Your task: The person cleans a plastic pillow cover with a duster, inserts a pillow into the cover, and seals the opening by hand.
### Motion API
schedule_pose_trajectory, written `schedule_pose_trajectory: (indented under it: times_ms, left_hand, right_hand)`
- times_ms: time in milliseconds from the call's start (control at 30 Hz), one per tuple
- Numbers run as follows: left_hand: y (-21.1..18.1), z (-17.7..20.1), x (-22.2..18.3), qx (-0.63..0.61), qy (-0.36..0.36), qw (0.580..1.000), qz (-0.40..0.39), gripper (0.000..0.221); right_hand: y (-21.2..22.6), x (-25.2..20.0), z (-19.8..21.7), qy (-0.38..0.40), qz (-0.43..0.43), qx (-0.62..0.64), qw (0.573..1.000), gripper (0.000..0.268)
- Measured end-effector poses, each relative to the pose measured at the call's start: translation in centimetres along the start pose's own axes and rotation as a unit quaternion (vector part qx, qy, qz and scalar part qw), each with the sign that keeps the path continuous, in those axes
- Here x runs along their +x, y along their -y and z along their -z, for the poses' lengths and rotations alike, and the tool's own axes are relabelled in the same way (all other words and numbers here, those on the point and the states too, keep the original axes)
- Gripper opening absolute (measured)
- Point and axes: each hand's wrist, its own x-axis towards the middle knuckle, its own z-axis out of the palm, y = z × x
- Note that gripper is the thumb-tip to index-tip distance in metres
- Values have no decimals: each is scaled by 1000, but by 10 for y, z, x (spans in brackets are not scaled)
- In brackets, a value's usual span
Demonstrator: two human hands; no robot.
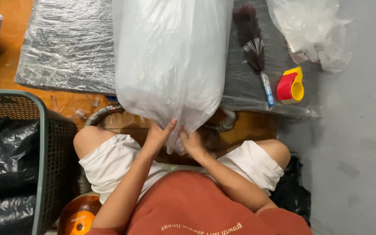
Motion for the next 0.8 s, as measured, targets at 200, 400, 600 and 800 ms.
schedule_pose_trajectory:
  times_ms: [200,400,600,800]
  left_hand:
    - [-46,-1,-30,-1,31,999,-13,112]
    - [8,23,8,-53,-112,990,-63,62]
    - [-42,83,5,-145,-252,955,-56,48]
    - [-66,110,7,-287,-272,918,-12,48]
  right_hand:
    - [74,-19,-16,106,166,-222,955,27]
    - [130,-34,51,393,185,-162,886,56]
    - [35,61,150,-122,312,-124,934,27]
    - [-51,112,231,-361,117,-426,821,59]
